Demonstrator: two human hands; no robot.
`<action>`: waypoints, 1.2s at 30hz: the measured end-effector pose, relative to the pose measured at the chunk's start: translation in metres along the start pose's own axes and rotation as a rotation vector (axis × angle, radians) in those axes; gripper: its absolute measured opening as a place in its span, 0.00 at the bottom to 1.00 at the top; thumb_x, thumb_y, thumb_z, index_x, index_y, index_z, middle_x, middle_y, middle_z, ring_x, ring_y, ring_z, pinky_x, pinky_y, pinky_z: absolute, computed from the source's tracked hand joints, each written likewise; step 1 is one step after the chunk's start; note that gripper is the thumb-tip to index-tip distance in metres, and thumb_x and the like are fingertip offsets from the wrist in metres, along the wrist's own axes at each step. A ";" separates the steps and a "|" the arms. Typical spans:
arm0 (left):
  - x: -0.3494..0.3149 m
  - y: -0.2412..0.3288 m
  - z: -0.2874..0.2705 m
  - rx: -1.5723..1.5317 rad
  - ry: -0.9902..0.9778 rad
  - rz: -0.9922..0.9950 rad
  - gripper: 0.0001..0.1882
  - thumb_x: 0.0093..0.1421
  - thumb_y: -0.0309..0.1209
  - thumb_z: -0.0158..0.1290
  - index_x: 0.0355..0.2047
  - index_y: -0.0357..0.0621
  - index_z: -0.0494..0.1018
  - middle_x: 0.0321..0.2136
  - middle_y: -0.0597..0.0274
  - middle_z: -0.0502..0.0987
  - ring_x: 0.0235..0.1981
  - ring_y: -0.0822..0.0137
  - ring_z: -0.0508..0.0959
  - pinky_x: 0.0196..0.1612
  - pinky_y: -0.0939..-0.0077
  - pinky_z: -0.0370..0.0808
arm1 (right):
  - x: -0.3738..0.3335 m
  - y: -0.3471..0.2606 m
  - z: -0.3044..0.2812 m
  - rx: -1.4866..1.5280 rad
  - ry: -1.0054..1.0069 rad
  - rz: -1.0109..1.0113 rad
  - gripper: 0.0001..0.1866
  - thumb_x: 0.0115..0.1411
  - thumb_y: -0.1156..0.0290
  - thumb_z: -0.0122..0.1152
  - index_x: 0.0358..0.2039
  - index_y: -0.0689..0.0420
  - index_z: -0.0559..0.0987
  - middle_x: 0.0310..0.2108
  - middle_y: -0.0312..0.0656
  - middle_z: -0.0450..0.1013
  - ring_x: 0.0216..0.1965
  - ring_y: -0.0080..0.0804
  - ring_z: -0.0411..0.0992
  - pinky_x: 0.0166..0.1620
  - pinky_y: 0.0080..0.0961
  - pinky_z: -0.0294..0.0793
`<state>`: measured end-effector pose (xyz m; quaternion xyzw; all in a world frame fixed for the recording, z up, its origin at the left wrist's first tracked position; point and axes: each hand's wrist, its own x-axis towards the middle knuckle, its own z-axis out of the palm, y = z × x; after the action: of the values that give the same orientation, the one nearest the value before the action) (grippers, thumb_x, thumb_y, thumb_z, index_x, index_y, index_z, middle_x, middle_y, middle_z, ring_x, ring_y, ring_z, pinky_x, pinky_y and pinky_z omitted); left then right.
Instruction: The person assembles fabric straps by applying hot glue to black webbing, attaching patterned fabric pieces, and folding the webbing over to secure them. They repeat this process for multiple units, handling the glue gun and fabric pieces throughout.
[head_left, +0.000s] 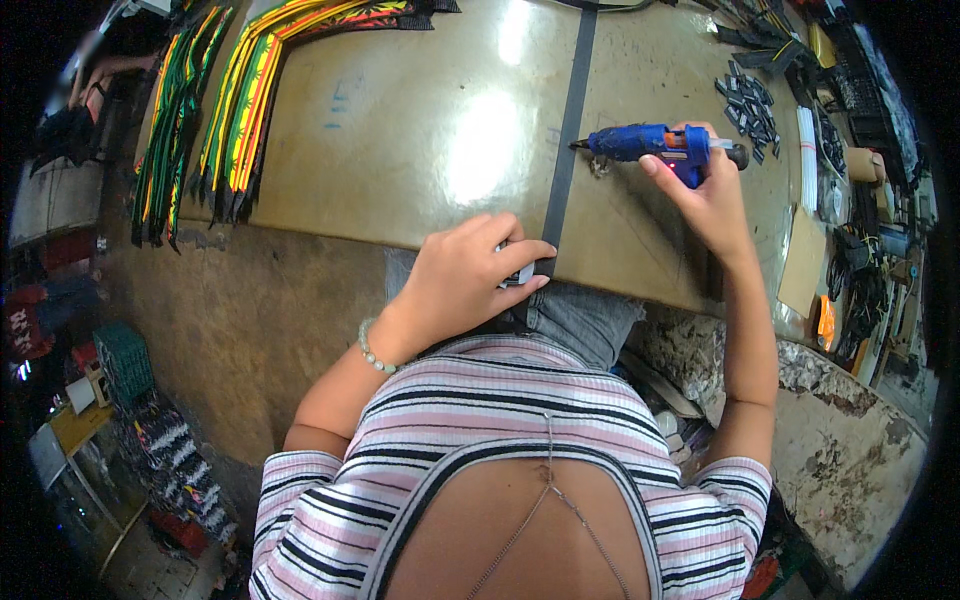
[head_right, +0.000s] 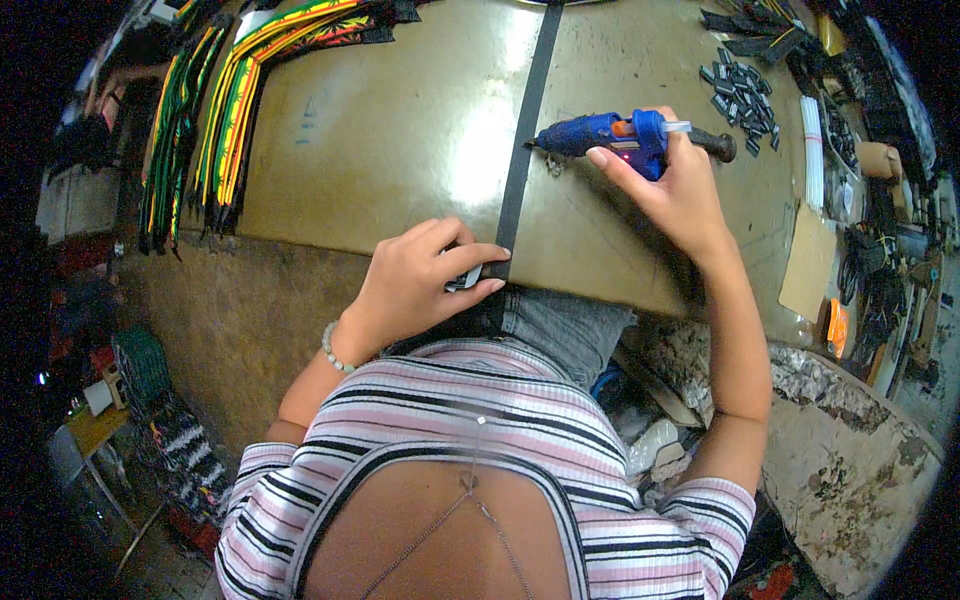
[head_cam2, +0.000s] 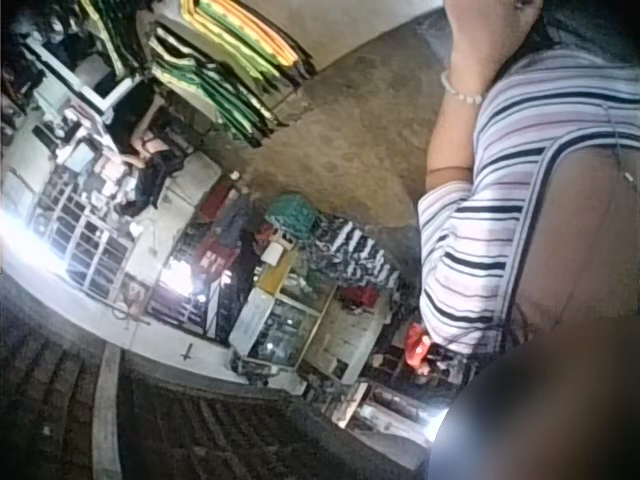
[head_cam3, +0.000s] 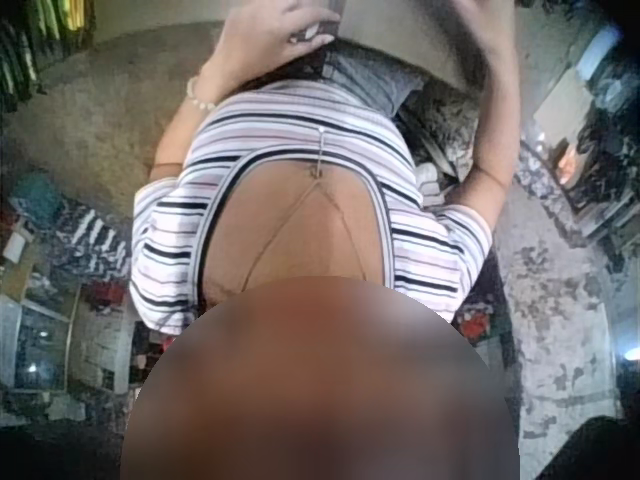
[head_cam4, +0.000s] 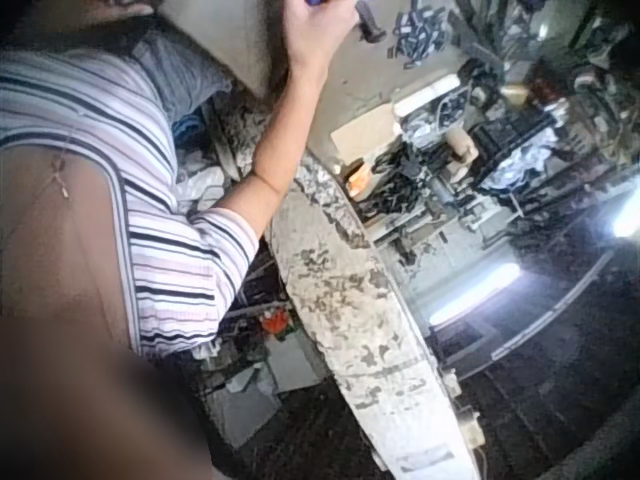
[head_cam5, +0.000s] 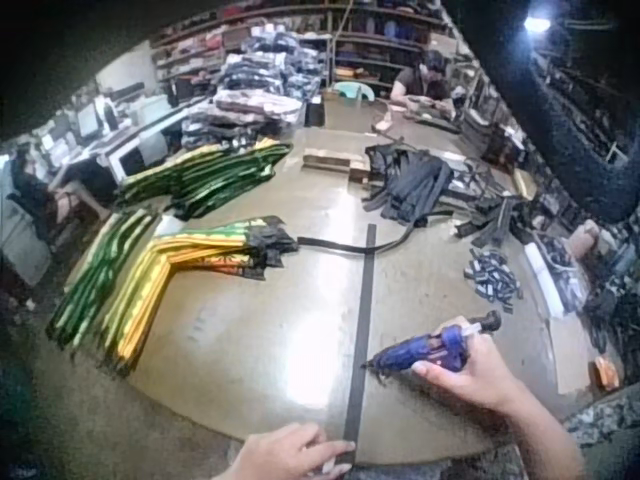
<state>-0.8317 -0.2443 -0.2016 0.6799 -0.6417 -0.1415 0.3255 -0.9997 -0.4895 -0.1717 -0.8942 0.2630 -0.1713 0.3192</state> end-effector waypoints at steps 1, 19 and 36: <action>0.000 0.000 0.000 0.001 0.000 0.003 0.12 0.50 0.36 0.64 0.36 0.55 0.79 0.27 0.69 0.71 0.29 0.68 0.75 0.28 0.73 0.74 | 0.001 0.000 0.001 -0.017 0.006 0.027 0.25 0.55 0.57 0.73 0.42 0.60 0.73 0.31 0.43 0.80 0.30 0.31 0.79 0.38 0.26 0.76; 0.000 -0.001 -0.011 -0.043 -0.046 0.006 0.32 0.50 0.44 0.67 0.57 0.59 0.73 0.26 0.65 0.71 0.27 0.66 0.74 0.30 0.71 0.73 | -0.028 0.014 -0.035 -0.524 0.472 -0.186 0.21 0.59 0.61 0.66 0.48 0.59 0.76 0.39 0.50 0.78 0.36 0.43 0.77 0.40 0.35 0.75; 0.046 -0.234 -0.204 0.464 0.518 -0.889 0.24 0.56 0.53 0.58 0.39 0.46 0.83 0.37 0.40 0.81 0.40 0.45 0.82 0.46 0.59 0.77 | -0.169 0.075 -0.144 -0.149 0.517 0.794 0.35 0.66 0.41 0.52 0.55 0.64 0.74 0.31 0.44 0.72 0.33 0.29 0.70 0.40 0.23 0.69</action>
<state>-0.5183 -0.2439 -0.1845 0.9511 -0.2069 0.0515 0.2235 -1.2308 -0.5100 -0.1391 -0.6729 0.6668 -0.2337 0.2190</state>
